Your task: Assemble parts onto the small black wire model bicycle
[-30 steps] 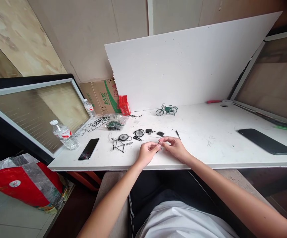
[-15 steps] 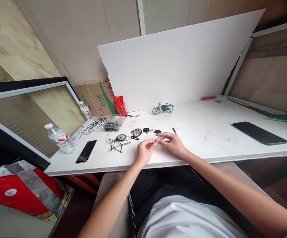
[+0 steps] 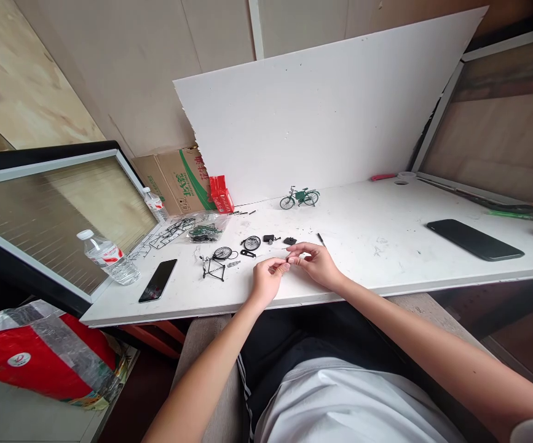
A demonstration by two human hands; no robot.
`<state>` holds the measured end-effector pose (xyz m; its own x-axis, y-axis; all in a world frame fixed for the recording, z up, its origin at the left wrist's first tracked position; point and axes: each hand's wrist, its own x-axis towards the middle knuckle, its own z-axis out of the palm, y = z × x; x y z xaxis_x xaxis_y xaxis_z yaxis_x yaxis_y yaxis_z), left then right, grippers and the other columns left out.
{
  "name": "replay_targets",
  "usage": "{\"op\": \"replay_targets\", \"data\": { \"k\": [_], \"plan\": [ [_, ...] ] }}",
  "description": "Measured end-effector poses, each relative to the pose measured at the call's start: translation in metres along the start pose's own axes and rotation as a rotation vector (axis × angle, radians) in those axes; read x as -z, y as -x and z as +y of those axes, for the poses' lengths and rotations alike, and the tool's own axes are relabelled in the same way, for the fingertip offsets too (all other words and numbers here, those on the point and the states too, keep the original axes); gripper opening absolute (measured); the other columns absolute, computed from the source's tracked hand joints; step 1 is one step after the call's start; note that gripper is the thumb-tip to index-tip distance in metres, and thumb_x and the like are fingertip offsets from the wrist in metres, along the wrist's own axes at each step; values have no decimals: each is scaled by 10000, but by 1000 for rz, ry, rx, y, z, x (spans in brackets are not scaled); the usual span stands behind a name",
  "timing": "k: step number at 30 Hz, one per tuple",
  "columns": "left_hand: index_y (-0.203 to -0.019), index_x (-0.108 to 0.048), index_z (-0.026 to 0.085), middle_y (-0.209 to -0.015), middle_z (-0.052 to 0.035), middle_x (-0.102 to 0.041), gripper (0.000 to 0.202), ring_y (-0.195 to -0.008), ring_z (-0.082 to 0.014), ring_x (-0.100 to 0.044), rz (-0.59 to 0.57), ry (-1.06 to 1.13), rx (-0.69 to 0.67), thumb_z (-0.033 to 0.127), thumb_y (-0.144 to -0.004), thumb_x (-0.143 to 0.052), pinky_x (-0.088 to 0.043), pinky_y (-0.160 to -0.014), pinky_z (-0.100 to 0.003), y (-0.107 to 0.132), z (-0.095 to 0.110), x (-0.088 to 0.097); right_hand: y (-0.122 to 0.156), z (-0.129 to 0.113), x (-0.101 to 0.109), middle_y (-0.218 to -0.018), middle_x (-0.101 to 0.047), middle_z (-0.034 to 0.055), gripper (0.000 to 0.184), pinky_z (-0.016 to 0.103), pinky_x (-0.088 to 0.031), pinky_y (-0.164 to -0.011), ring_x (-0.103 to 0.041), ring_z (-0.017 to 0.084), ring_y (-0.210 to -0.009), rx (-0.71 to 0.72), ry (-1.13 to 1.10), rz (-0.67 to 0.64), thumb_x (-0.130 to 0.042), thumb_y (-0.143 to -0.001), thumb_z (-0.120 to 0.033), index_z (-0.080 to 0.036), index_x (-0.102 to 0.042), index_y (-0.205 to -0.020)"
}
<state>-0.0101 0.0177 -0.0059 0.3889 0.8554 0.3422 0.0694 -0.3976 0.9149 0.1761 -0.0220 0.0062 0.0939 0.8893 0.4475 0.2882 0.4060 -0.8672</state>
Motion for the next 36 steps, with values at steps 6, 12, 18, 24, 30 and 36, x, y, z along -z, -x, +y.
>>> {"op": "replay_targets", "data": {
  "k": [6, 12, 18, 24, 30, 36],
  "plan": [
    [-958, -789, 171, -929, -101, -793, 243, -890, -227, -739, -3, 24, 3, 395, -959, -695, -555, -825, -331, -2, -2, 3, 2, -9, -1, -1052, -796, 90, 349, 328, -549, -712, -742, 251, -955, -1, 36, -2, -760, -911, -519, -238, -805, -1113],
    [-971, -800, 178, -966, -106, -808, 247, -924, -238, -748, 27, -41, -9, 404, -962, -699, -544, -807, -328, 1, 3, 2, 3, -12, -2, -1035, -803, 87, 320, 332, -571, -731, -746, 254, -960, 21, 83, 24, -750, -914, -490, -237, -816, -1099],
    [-984, -800, 183, -985, -104, -812, 213, -911, -232, -739, 35, -89, -39, 369, -964, -699, -529, -765, -313, 4, 5, 0, 4, -15, -2, -1005, -804, 85, 317, 317, -562, -694, -742, 248, -930, 6, 103, 22, -752, -900, -489, -226, -814, -1067],
    [-989, -807, 183, -1011, -111, -812, 227, -933, -241, -735, 39, -105, -52, 379, -963, -694, -536, -760, -320, 5, 3, 0, 5, -14, -2, -1004, -806, 90, 334, 335, -568, -702, -740, 259, -934, 3, 86, 19, -750, -894, -492, -236, -819, -1097],
    [-952, -812, 184, -970, -100, -813, 255, -832, -219, -716, 62, -117, -59, 414, -954, -704, -538, -756, -325, 3, -5, -1, 4, -14, -2, -1031, -810, 96, 318, 326, -558, -672, -748, 268, -964, -4, 83, 17, -753, -887, -492, -235, -828, -1057],
    [-945, -814, 184, -958, -93, -811, 270, -839, -217, -712, 59, -109, -46, 430, -956, -702, -533, -752, -319, 4, -7, -1, 4, -16, -2, -1012, -813, 97, 281, 332, -552, -671, -746, 272, -959, -18, 103, 9, -758, -887, -484, -236, -836, -996]
  ]
}}
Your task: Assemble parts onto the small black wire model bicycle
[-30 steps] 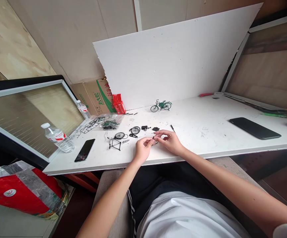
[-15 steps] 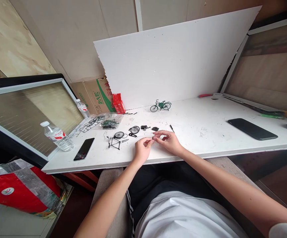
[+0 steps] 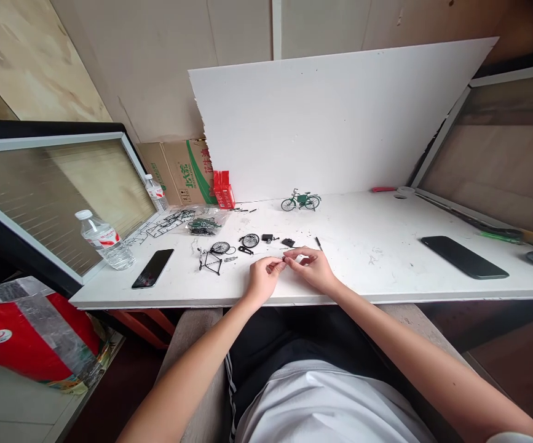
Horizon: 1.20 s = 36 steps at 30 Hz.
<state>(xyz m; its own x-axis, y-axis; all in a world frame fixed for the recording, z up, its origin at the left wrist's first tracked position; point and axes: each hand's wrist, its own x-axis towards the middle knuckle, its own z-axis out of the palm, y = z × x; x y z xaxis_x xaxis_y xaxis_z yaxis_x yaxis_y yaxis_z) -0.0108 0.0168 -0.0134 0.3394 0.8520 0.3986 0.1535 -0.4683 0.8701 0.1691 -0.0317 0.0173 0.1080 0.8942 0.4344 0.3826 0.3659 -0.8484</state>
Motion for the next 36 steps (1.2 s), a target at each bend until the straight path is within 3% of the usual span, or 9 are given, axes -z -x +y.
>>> {"op": "replay_targets", "data": {
  "k": [22, 36],
  "plan": [
    [-936, -804, 187, -918, -92, -805, 194, -809, -220, -710, 4, -13, -19, 346, -949, -692, -539, -761, -327, 2, 7, 1, 1, 1, 0, -1096, -825, 73, 221, 364, -581, -746, -750, 295, -1064, 24, 39, -26, -741, -909, -438, -271, -853, -1000],
    [-931, -803, 191, -912, -88, -803, 198, -798, -218, -703, 0, -22, -6, 353, -946, -689, -539, -746, -325, 3, 6, 2, 2, 2, 0, -1132, -821, 69, 252, 410, -611, -869, -757, 308, -1096, 41, 23, -45, -737, -917, -479, -277, -849, -1017]
  ]
}}
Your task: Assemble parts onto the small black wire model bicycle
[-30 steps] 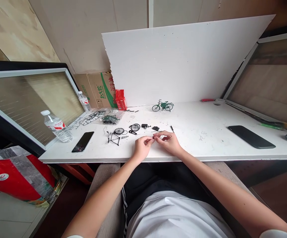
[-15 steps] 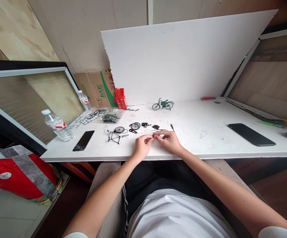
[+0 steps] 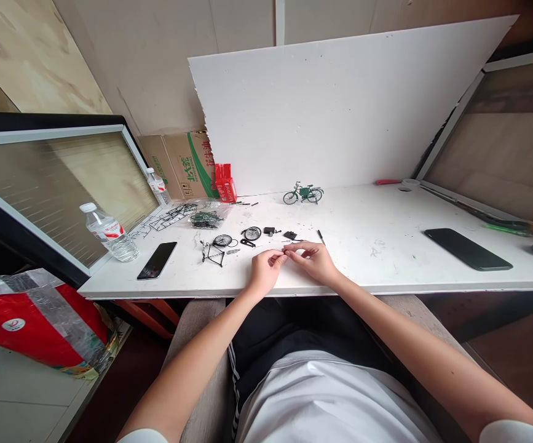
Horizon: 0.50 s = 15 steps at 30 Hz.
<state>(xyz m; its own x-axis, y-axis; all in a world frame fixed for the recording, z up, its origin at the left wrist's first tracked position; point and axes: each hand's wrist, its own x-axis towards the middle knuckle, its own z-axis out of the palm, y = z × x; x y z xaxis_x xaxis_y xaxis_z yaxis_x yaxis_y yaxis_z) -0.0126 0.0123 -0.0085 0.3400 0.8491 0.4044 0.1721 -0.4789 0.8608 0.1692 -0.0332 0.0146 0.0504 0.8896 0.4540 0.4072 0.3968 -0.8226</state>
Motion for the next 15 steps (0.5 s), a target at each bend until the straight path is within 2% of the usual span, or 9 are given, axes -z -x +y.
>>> {"op": "replay_targets", "data": {
  "k": [15],
  "plan": [
    [-923, -797, 194, -926, -83, -803, 202, -827, -219, -703, -13, 23, 4, 368, -951, -697, -521, -768, -324, 0, 2, 1, -2, 3, 0, -1068, -829, 95, 263, 423, -633, -887, -772, 323, -1072, -56, -101, 28, -813, -857, -487, -244, -845, -953]
  ]
}}
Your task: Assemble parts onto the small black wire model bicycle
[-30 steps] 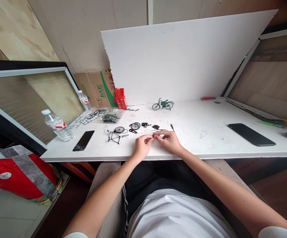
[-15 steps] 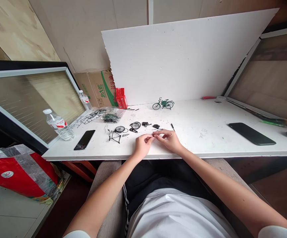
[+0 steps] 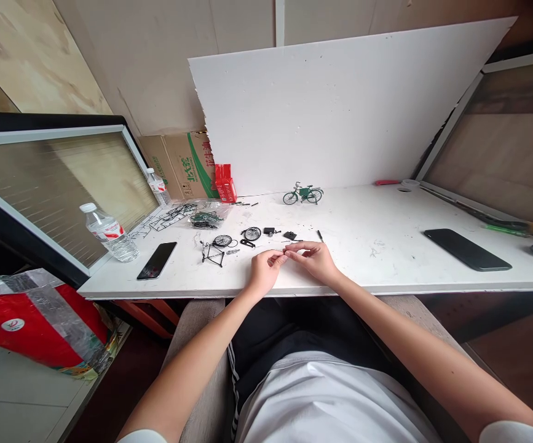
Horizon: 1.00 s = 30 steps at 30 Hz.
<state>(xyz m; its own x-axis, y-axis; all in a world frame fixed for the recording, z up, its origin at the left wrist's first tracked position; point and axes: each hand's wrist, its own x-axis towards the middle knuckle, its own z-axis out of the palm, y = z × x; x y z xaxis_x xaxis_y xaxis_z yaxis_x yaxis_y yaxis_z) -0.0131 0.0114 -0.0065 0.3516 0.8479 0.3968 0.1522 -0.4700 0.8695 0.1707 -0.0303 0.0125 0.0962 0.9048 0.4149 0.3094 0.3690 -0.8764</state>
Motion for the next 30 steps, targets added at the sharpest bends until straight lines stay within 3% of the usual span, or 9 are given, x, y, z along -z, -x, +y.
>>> {"op": "replay_targets", "data": {
  "k": [7, 30],
  "plan": [
    [-933, -799, 183, -942, -80, -805, 205, -846, -210, -702, -9, 11, 16, 363, -949, -702, -520, -778, -310, -1, 0, 0, 0, 2, 1, -1066, -826, 98, 301, 383, -626, -818, -767, 308, -1055, 16, 11, 1, -804, -865, -508, -236, -845, -987],
    [-961, -810, 179, -903, -67, -806, 170, -803, -197, -694, -40, 20, 25, 314, -929, -710, -518, -751, -302, 1, -1, 0, -3, 12, 1, -1055, -792, 95, 298, 371, -551, -801, -715, 272, -1001, -1, 28, -73, -762, -906, -519, -228, -795, -959]
  ]
}}
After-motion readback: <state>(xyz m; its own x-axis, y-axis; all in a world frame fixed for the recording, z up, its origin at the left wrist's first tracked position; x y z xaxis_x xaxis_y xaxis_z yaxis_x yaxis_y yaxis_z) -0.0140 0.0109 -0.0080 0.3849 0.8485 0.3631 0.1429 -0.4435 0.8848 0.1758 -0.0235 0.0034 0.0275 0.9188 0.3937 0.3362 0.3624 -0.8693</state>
